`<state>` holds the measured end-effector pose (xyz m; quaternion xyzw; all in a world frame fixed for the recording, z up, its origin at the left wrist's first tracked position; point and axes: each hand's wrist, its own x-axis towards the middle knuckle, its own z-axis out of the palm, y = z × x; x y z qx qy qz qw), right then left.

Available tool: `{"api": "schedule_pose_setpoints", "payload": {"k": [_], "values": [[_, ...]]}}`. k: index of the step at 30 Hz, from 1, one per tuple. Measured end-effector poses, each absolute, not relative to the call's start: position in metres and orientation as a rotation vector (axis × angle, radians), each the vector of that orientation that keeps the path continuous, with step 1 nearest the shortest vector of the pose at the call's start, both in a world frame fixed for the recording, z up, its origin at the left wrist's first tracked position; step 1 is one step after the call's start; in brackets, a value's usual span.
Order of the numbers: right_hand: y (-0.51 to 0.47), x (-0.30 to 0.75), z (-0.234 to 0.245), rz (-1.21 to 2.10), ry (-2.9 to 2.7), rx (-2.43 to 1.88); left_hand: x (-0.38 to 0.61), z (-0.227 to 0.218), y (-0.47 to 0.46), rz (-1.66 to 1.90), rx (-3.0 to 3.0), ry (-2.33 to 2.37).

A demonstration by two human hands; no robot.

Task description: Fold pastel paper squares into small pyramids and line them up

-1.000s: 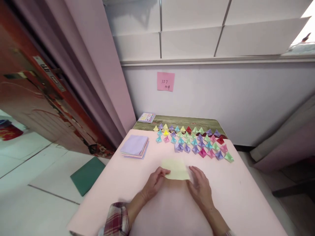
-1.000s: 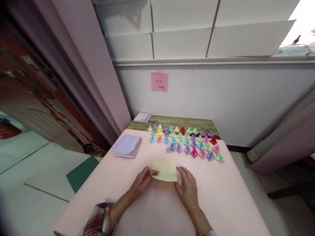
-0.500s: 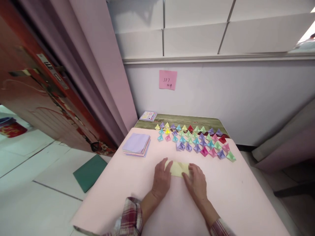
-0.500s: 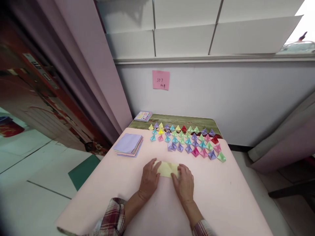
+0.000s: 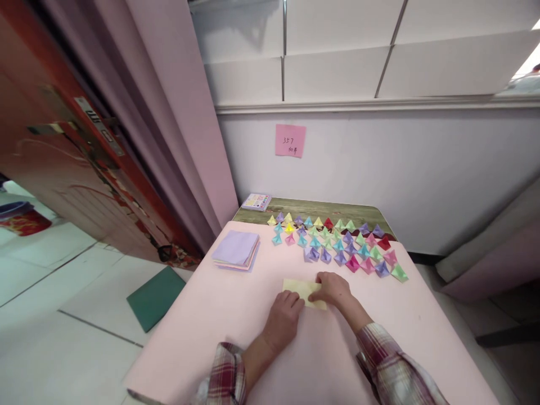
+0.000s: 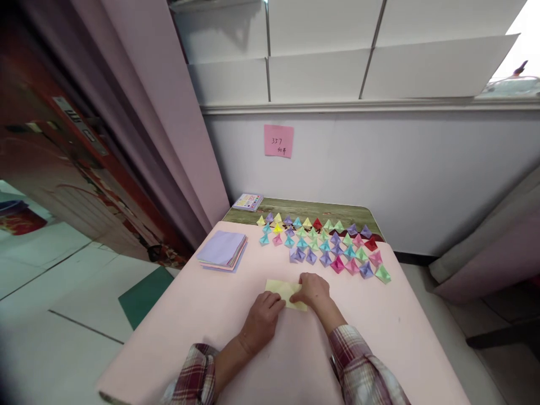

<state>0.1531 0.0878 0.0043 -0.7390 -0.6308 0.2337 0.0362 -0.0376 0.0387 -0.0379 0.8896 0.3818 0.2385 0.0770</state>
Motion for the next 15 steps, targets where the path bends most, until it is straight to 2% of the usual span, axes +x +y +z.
{"api": "schedule_pose_setpoints", "payload": {"k": [3, 6, 9, 11, 15], "values": [[0.084, 0.152, 0.006, 0.723, -1.937, -2.232, -0.040, -0.037, 0.037, 0.792, 2.613, 1.109], [0.072, 0.155, 0.008, 0.751, -1.824, -2.140, -0.044, -0.033, 0.037, 1.020, 2.407, 1.172], [0.056, 0.154, 0.011, 1.058, -1.290, -1.790, -0.042, -0.018, 0.040, 1.261, 1.795, 1.440], [0.045, 0.147, 0.015, 1.191, -1.006, -1.565, -0.035, -0.002, 0.043, 1.221, 1.268, 1.468], [0.029, 0.127, 0.025, 1.234, -0.821, -1.411, -0.021, 0.027, 0.047, 0.994, 0.686, 1.033]]}}
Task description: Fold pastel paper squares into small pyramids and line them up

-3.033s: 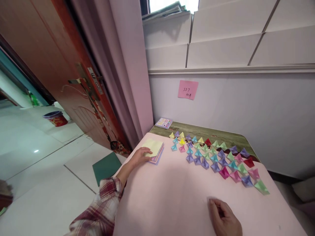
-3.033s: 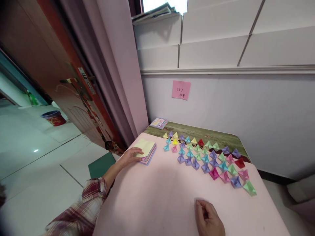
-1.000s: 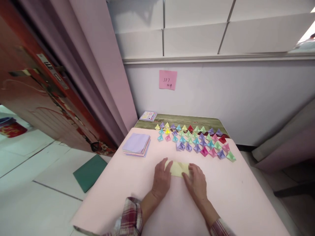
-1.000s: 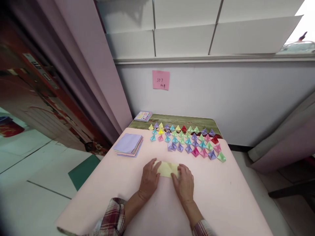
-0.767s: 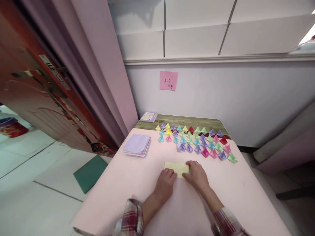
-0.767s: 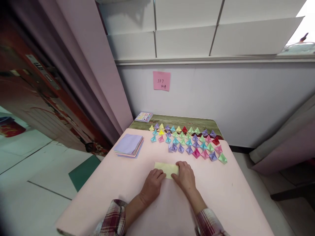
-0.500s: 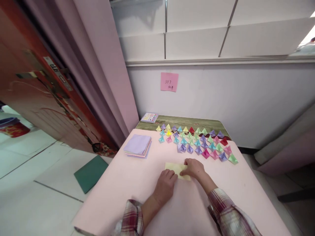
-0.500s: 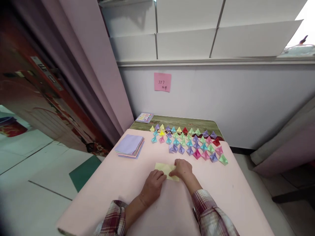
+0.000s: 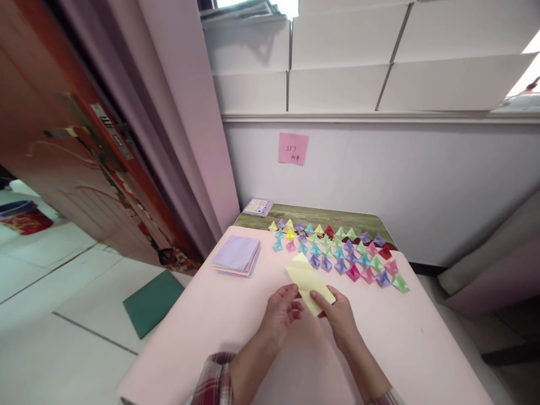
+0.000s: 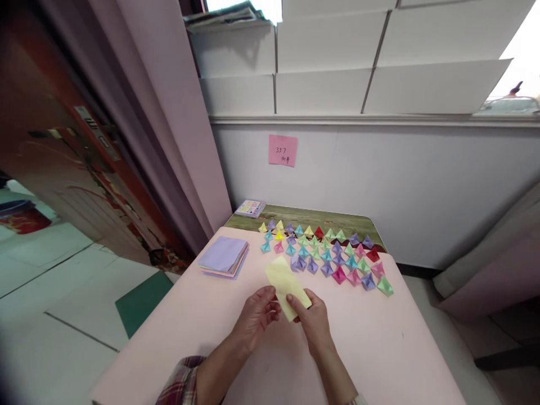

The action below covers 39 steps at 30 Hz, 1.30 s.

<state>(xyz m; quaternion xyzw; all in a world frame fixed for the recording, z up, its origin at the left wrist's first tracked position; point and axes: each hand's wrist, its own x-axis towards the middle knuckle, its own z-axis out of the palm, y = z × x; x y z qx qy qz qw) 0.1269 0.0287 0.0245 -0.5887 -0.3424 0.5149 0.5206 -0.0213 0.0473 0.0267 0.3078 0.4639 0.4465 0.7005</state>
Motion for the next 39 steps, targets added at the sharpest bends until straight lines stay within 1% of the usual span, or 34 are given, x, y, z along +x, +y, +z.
{"api": "schedule_pose_setpoints", "payload": {"k": [2, 6, 9, 14, 19, 23, 28, 33, 36, 38, 39], "values": [[0.022, 0.120, 0.029, 1.274, -0.839, -1.368, -0.019, 0.034, 0.048, 1.032, 0.652, 1.014], [0.016, 0.123, 0.037, 1.357, -0.986, -1.355, -0.026, 0.042, 0.047, 1.099, 0.782, 1.106], [0.018, 0.134, 0.042, 1.301, -1.085, -1.356, -0.034, 0.050, 0.049, 1.142, 0.908, 1.125], [0.024, 0.147, 0.047, 1.095, -1.041, -1.508, -0.038, 0.062, 0.050, 1.138, 1.090, 1.142], [0.020, 0.141, 0.052, 1.176, -1.052, -1.484, -0.030, 0.064, 0.048, 1.031, 1.240, 1.079], [0.017, 0.140, 0.058, 1.235, -0.893, -1.472, -0.026, 0.071, 0.050, 1.026, 1.334, 1.133], [0.016, 0.146, 0.062, 1.269, -0.780, -1.409, -0.023, 0.074, 0.052, 0.984, 1.178, 1.185], [0.017, 0.145, 0.061, 1.324, -0.881, -1.419, -0.020, 0.070, 0.051, 0.993, 1.174, 1.159], [0.019, 0.145, 0.062, 1.374, -0.956, -1.408, -0.020, 0.070, 0.051, 0.887, 1.144, 1.064], [0.019, 0.147, 0.064, 1.314, -0.979, -1.428, -0.020, 0.071, 0.051, 0.854, 1.046, 1.040], [0.018, 0.149, 0.065, 1.218, -0.987, -1.446, -0.021, 0.071, 0.051, 0.871, 0.976, 1.041]]}}
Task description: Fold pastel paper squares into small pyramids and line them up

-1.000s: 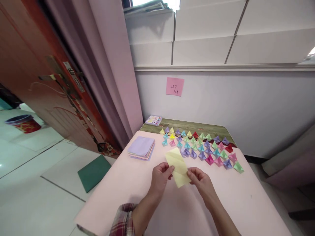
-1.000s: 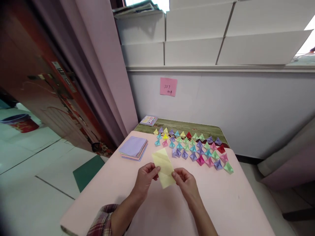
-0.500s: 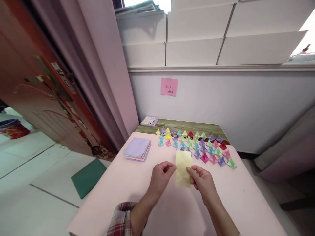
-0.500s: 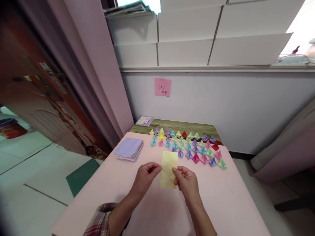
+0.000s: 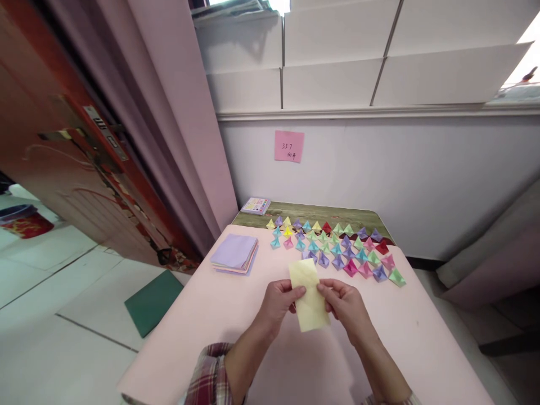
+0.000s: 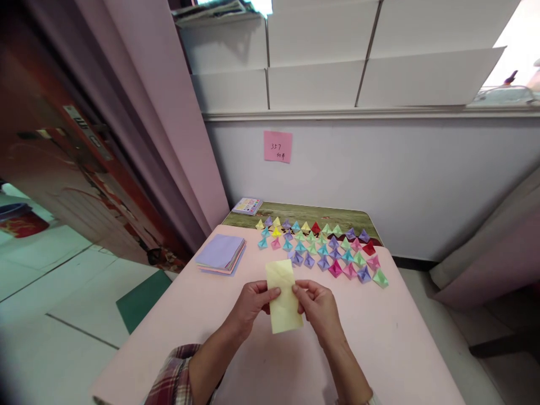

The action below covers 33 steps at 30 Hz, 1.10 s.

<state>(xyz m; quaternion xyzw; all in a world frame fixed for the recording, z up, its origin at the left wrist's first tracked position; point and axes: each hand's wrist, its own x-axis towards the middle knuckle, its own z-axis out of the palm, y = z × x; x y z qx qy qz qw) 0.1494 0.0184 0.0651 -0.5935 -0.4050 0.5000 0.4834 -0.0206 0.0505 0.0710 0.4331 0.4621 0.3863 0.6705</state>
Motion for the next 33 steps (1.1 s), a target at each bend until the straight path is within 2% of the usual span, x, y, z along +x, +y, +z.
{"api": "schedule_pose_setpoints", "payload": {"k": [4, 6, 9, 14, 22, 29, 33], "values": [[0.007, 0.160, 0.065, 0.566, -1.132, -1.501, -0.023, 0.075, 0.052, 1.046, 0.677, 1.069], [0.000, 0.162, 0.060, 0.446, -1.336, -1.516, -0.022, 0.078, 0.052, 1.101, 0.611, 1.066], [-0.006, 0.157, 0.049, 0.535, -1.531, -1.430, -0.016, 0.081, 0.050, 1.114, 0.607, 1.031], [-0.003, 0.147, 0.040, 0.536, -1.475, -1.300, -0.007, 0.084, 0.042, 1.061, 0.645, 0.992], [-0.002, 0.131, 0.061, 0.776, -0.956, -1.307, 0.000, 0.092, 0.026, 1.089, 0.791, 0.990], [-0.008, 0.128, 0.072, 0.828, -0.813, -1.334, 0.005, 0.093, 0.023, 1.055, 0.848, 0.947], [-0.008, 0.135, 0.074, 1.077, -0.773, -1.282, 0.002, 0.092, 0.022, 1.021, 0.840, 0.952]]}}
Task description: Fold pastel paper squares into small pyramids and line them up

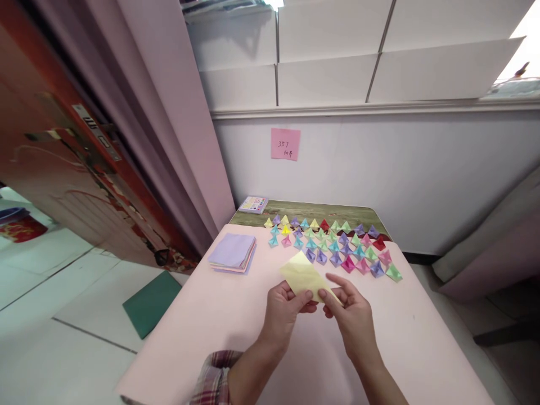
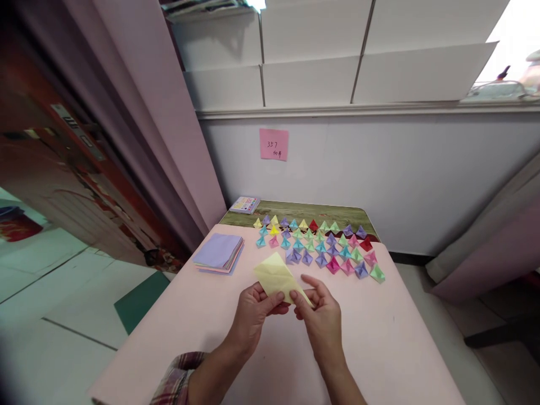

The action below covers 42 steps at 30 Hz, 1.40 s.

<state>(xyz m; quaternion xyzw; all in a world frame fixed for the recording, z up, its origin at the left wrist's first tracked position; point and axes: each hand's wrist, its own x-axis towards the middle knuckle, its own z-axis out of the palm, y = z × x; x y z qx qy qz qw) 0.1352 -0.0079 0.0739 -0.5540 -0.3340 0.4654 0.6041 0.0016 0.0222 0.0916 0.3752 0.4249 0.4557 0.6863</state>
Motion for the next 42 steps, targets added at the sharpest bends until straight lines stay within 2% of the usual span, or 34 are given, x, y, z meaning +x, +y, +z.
{"api": "schedule_pose_setpoints", "payload": {"k": [3, 10, 18, 25, 29, 34, 37, 42], "values": [[-0.008, 0.137, 0.073, 1.205, -0.772, -1.276, -0.002, 0.093, 0.024, 0.991, 0.863, 0.954], [-0.012, 0.126, 0.065, 1.186, -0.801, -1.244, -0.005, 0.099, 0.026, 1.026, 0.926, 0.950], [-0.016, 0.113, 0.066, 1.241, -0.864, -1.184, -0.005, 0.083, 0.021, 1.017, 0.924, 0.966], [-0.002, 0.134, 0.083, 1.433, -0.849, -1.117, -0.018, 0.091, 0.027, 0.759, 1.174, 0.868], [0.006, 0.144, 0.082, 1.264, -0.805, -1.202, -0.024, 0.089, 0.029, 0.716, 1.303, 0.891], [0.004, 0.147, 0.082, 1.002, -0.950, -1.294, -0.027, 0.091, 0.034, 0.952, 1.467, 1.204], [-0.001, 0.147, 0.080, 0.911, -0.971, -1.342, -0.023, 0.096, 0.033, 1.030, 1.266, 1.127], [-0.008, 0.149, 0.072, 0.944, -0.898, -1.339, -0.019, 0.101, 0.028, 1.041, 0.930, 0.901]]}}
